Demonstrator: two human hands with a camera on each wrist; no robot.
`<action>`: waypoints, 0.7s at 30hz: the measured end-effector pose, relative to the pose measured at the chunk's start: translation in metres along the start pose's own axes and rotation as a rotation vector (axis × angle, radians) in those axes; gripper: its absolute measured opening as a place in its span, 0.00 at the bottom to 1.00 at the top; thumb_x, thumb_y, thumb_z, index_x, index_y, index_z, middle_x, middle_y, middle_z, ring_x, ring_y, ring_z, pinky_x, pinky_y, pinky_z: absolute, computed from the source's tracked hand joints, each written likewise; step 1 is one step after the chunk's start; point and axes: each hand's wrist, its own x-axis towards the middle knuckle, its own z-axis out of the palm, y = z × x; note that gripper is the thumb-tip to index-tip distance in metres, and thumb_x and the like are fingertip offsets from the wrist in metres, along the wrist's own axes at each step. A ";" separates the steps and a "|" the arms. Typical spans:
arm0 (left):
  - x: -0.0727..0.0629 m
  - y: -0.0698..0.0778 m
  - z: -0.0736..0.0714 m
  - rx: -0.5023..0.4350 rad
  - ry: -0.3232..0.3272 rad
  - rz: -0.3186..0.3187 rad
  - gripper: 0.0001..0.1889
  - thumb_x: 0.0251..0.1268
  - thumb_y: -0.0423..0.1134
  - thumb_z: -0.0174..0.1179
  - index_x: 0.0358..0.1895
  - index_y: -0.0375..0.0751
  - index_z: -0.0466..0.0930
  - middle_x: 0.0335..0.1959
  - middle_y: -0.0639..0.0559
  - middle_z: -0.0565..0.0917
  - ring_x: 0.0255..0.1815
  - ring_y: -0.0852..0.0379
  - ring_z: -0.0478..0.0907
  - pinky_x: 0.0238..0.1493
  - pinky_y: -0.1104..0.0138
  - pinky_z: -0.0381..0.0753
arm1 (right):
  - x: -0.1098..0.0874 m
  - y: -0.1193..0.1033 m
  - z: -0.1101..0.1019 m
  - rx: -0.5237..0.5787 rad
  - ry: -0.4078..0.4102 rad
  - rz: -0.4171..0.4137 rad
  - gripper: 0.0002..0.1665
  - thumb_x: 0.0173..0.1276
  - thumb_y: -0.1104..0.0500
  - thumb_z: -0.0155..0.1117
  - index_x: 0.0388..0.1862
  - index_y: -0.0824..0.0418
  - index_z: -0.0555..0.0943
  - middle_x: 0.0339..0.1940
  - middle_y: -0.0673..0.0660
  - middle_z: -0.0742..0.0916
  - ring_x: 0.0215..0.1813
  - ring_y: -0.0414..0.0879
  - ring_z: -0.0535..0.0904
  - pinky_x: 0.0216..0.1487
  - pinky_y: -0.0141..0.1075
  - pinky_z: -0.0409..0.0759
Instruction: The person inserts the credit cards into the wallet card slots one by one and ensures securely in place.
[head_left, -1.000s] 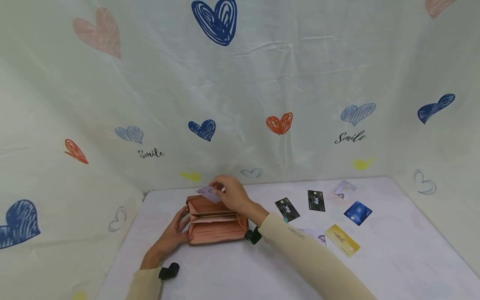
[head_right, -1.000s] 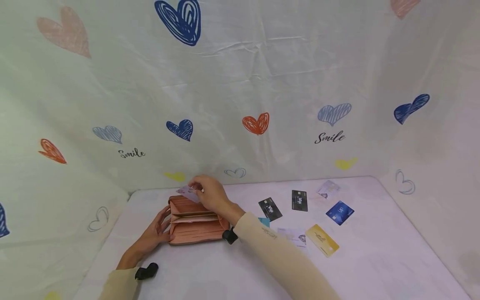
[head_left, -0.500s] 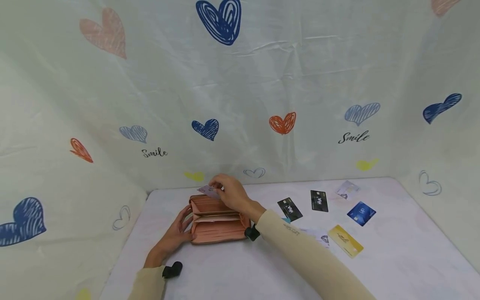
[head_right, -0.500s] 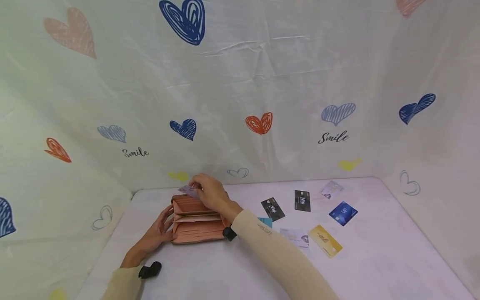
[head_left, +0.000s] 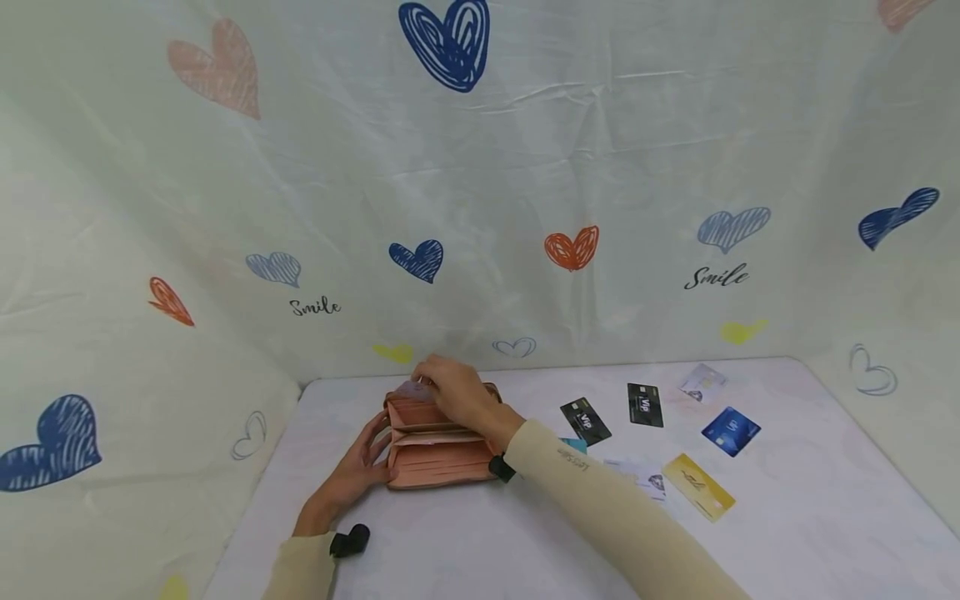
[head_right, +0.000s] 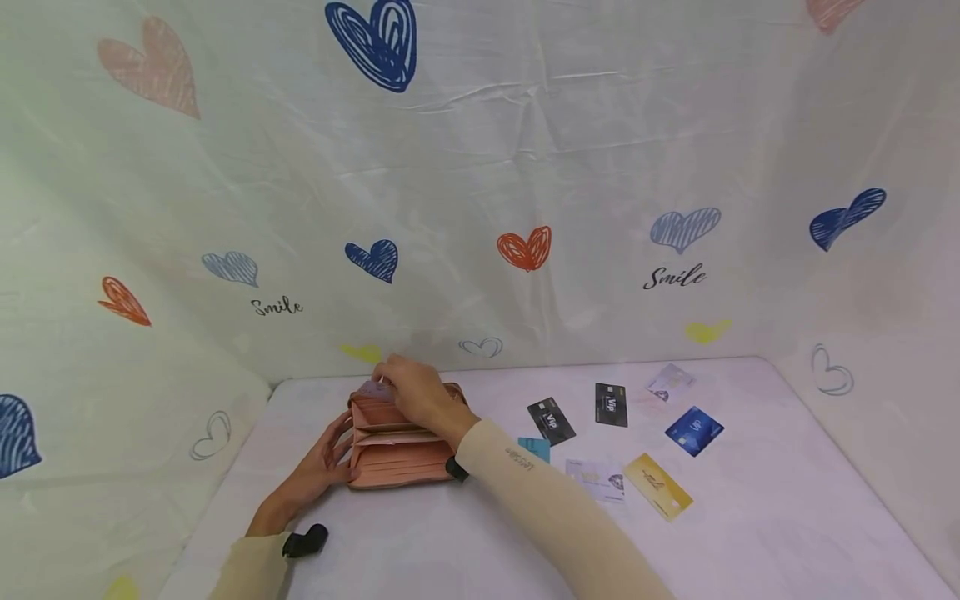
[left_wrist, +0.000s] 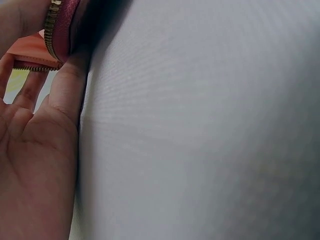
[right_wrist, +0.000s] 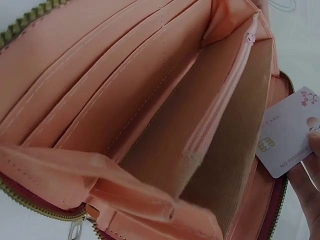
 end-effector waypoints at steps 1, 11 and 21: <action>0.000 0.000 0.000 -0.003 -0.009 0.010 0.59 0.63 0.23 0.71 0.88 0.42 0.37 0.88 0.36 0.38 0.87 0.33 0.40 0.65 0.77 0.70 | 0.001 0.000 0.001 -0.014 -0.005 -0.006 0.12 0.77 0.67 0.65 0.53 0.56 0.88 0.45 0.51 0.88 0.47 0.43 0.86 0.48 0.32 0.84; 0.002 -0.003 -0.001 0.018 -0.007 0.011 0.58 0.63 0.25 0.72 0.88 0.43 0.38 0.88 0.37 0.39 0.87 0.33 0.41 0.67 0.75 0.71 | 0.004 -0.004 0.008 -0.102 -0.027 -0.031 0.13 0.77 0.67 0.64 0.53 0.54 0.89 0.43 0.51 0.87 0.43 0.44 0.87 0.41 0.33 0.84; 0.001 -0.003 -0.001 0.030 -0.007 0.030 0.57 0.64 0.25 0.72 0.87 0.41 0.39 0.88 0.36 0.40 0.86 0.31 0.41 0.66 0.77 0.71 | 0.005 -0.009 0.013 -0.145 -0.044 0.004 0.14 0.78 0.66 0.64 0.53 0.51 0.90 0.40 0.50 0.86 0.40 0.43 0.86 0.36 0.31 0.82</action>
